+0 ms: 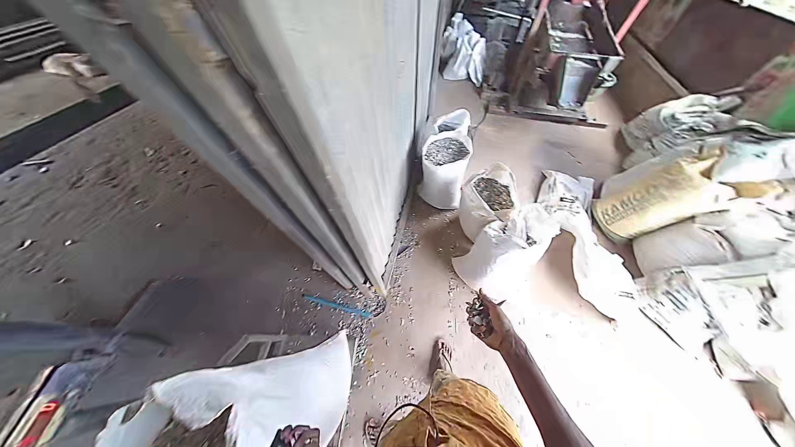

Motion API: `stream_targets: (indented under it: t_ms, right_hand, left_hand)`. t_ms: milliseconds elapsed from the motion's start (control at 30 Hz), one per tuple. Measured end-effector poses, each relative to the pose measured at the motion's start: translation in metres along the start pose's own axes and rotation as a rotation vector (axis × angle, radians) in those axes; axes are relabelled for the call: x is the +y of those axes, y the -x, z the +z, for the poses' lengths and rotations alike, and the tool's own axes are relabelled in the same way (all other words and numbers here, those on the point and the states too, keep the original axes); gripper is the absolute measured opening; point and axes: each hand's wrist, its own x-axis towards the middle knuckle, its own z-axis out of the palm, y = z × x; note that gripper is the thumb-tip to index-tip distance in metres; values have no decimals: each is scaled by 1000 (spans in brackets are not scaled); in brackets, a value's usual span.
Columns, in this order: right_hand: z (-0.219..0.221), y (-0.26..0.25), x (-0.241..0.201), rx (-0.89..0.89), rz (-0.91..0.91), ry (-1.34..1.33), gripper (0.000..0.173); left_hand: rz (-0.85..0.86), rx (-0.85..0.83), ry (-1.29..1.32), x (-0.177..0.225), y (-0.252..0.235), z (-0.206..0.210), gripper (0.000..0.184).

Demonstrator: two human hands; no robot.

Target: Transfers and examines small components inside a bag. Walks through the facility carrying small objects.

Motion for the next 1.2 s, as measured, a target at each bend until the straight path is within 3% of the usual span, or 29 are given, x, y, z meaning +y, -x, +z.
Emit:
stream_targets:
  t_ms: [100, 200, 433, 567, 633, 833, 1033, 1200]
  right_hand:
    - [-38, -10, -30, 40, -6, -107, 51]
    - [-66, -20, -63, 74, -51, -211, 51]
    - [-120, -17, -120, 200, -138, -312, 49]
    - [-132, -35, -136, 251, -148, -397, 48]
    - [-127, -51, -144, 285, -142, -447, 47]
    - [-85, -131, -202, 290, -108, -500, 47]
    - [-21, -206, -345, 375, -160, -476, 44]
    - [2, -301, -448, 580, -273, -123, 42]
  left_hand:
    - [-128, -79, -83, -52, -52, 66, 48]
    - [-183, -31, -247, -122, -92, 132, 51]
    - [-389, -19, -683, -286, -157, 209, 53]
    - [-520, 1, -832, -352, -183, 246, 48]
    - [-641, 2, -809, -376, -203, 257, 51]
    - [-760, 73, -982, -454, -292, 314, 47]
    - [-745, 57, -1148, -573, -381, 418, 43]
    - [-657, 45, -1230, -677, -450, 485, 37]
